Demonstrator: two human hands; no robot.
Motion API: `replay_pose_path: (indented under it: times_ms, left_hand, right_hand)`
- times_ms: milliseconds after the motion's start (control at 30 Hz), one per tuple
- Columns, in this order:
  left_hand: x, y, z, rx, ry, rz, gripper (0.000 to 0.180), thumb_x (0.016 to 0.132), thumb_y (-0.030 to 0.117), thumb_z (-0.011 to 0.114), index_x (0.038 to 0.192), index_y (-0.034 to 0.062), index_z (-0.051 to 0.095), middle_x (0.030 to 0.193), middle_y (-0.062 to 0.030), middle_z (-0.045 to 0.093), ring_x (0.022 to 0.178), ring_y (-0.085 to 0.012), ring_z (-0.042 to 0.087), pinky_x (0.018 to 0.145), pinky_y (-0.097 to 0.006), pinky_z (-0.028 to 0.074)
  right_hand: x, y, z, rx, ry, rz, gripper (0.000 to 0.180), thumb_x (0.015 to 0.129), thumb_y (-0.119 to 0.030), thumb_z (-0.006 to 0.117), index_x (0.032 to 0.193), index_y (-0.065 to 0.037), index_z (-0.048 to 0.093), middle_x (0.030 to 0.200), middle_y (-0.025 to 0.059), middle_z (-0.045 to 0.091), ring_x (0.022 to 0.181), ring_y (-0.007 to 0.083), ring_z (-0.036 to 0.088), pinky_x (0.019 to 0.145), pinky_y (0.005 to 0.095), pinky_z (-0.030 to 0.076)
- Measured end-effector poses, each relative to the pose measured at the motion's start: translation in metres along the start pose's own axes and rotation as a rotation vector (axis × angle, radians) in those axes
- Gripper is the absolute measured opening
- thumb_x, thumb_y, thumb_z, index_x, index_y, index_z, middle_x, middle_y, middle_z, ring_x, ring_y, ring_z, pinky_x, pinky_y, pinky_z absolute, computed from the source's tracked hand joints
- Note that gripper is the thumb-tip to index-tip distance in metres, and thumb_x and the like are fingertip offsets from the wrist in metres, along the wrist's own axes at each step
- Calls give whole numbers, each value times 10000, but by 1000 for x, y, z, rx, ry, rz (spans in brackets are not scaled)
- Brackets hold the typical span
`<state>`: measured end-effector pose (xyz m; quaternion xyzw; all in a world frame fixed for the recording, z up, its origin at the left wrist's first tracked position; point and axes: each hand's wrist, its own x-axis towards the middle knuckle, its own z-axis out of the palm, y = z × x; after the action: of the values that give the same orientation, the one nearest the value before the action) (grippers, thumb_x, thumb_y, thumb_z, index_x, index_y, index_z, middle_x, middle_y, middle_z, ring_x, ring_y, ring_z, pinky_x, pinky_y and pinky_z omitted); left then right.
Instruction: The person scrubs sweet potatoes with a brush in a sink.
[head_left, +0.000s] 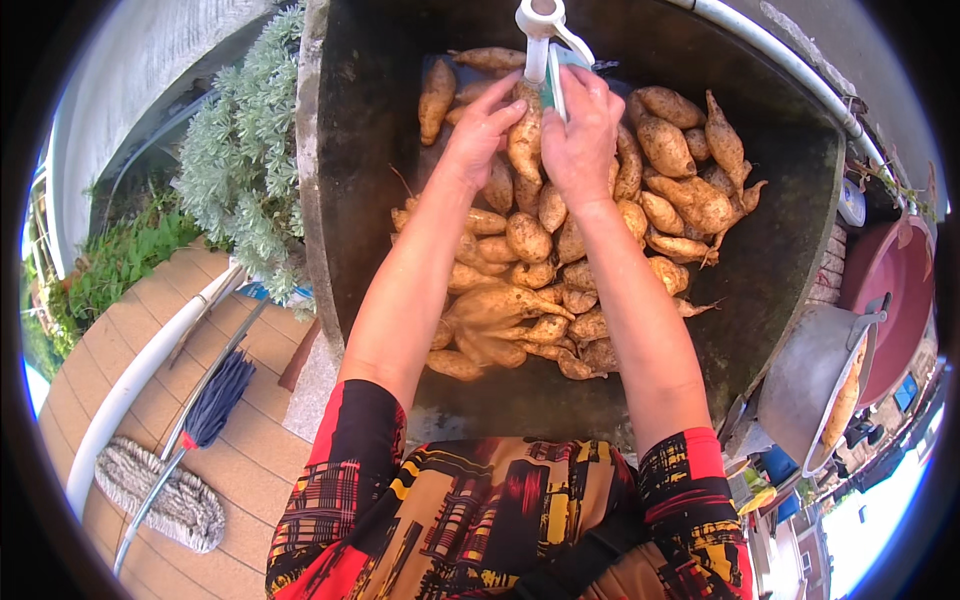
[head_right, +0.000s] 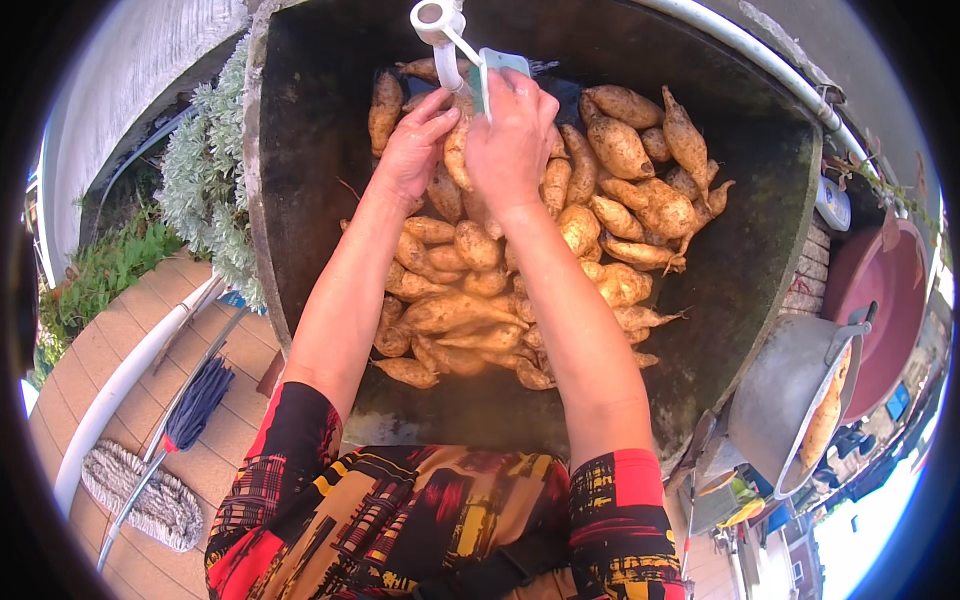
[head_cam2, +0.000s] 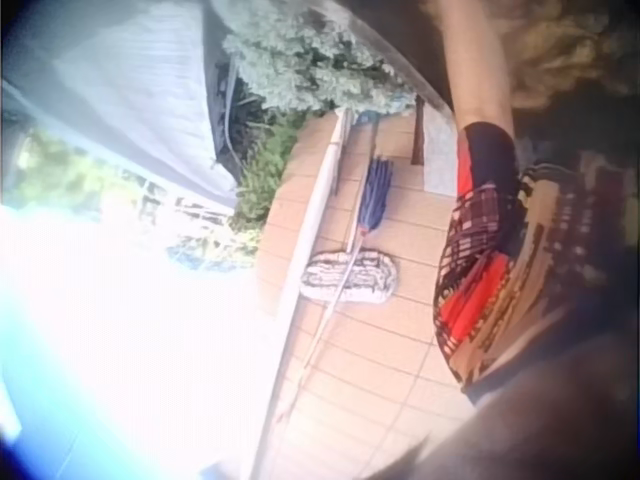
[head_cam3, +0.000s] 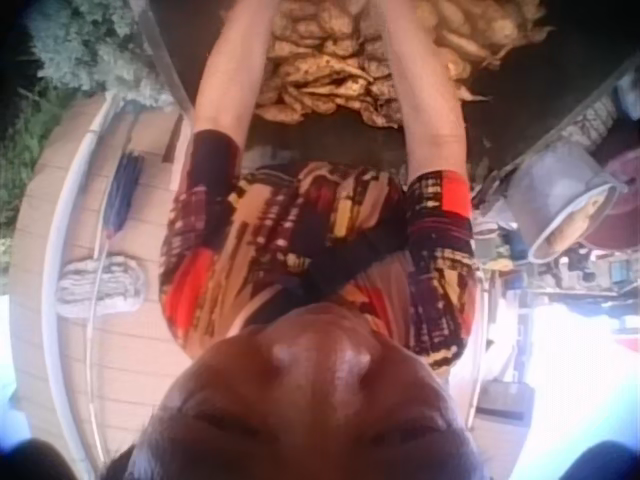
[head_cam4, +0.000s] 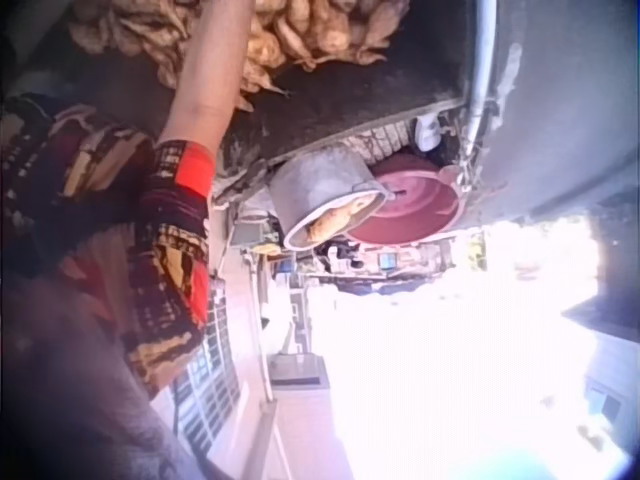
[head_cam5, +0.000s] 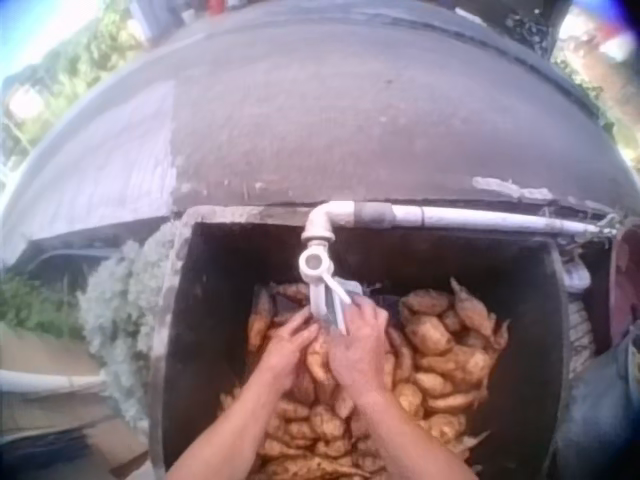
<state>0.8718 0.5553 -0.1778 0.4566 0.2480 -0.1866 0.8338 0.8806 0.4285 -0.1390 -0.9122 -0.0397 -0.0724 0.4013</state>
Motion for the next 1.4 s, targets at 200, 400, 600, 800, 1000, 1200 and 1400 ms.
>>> replay_pose_path:
  times_ms: [200, 400, 600, 800, 1000, 1200, 1400]
  left_hand:
    - [13, -18, -12, -461, -8, 57, 459, 970, 205, 574, 1361, -15, 476, 1197, -131, 621, 1048, -193, 622, 918, -332, 514]
    - [0, -18, -16, -121, -26, 97, 402, 958, 135, 555, 1328, -19, 522, 1223, -108, 625, 1083, -167, 603, 954, -300, 483]
    - [-8, 3, 0, 27, -38, 99, 371, 952, 116, 565, 1312, 27, 568, 1229, -68, 620, 1115, -132, 570, 988, -267, 437]
    - [19, 6, -20, 25, -36, 203, 345, 968, 107, 499, 1283, -28, 545, 1154, -109, 648, 1018, -167, 636, 913, -298, 508]
    - [3, -1, 11, 19, 80, 172, 357, 931, 86, 576, 1273, -15, 583, 1224, -101, 623, 1101, -155, 580, 969, -291, 450]
    - [21, -11, -24, -553, -78, -117, 321, 946, 250, 602, 1129, -13, 619, 1064, -150, 678, 955, -251, 673, 837, -375, 563]
    - [15, -10, -13, -254, -9, 38, 326, 989, 236, 508, 1189, -7, 594, 1135, -114, 648, 998, -211, 646, 881, -330, 522]
  right_hand:
    - [-39, -17, -6, 254, -25, -23, 469, 752, -37, 594, 1220, -12, 592, 1256, 167, 536, 1153, 359, 445, 1022, 423, 346]
    - [-46, -7, -3, 74, -43, -124, 473, 724, -22, 586, 1196, -9, 604, 1239, 159, 546, 1124, 363, 464, 993, 432, 380]
    - [9, 26, 1, 115, -22, -13, 491, 739, -28, 571, 1227, -69, 604, 1210, 144, 572, 1072, 350, 480, 981, 406, 396]
    - [-69, -27, -4, -60, -153, -251, 488, 720, -15, 569, 1204, 46, 581, 1257, 172, 527, 1132, 355, 440, 999, 446, 380]
    - [5, 6, 0, -115, 49, -114, 459, 708, 7, 572, 1162, -41, 616, 1229, 138, 555, 1093, 356, 475, 924, 447, 417]
    - [-48, -31, -9, -44, -66, -241, 476, 715, -15, 599, 1190, 0, 603, 1263, 143, 547, 1102, 350, 481, 960, 446, 383]
    - [-13, 2, 0, -133, -25, -250, 433, 710, -17, 564, 1136, -66, 626, 1203, 80, 580, 1057, 319, 508, 847, 447, 428]
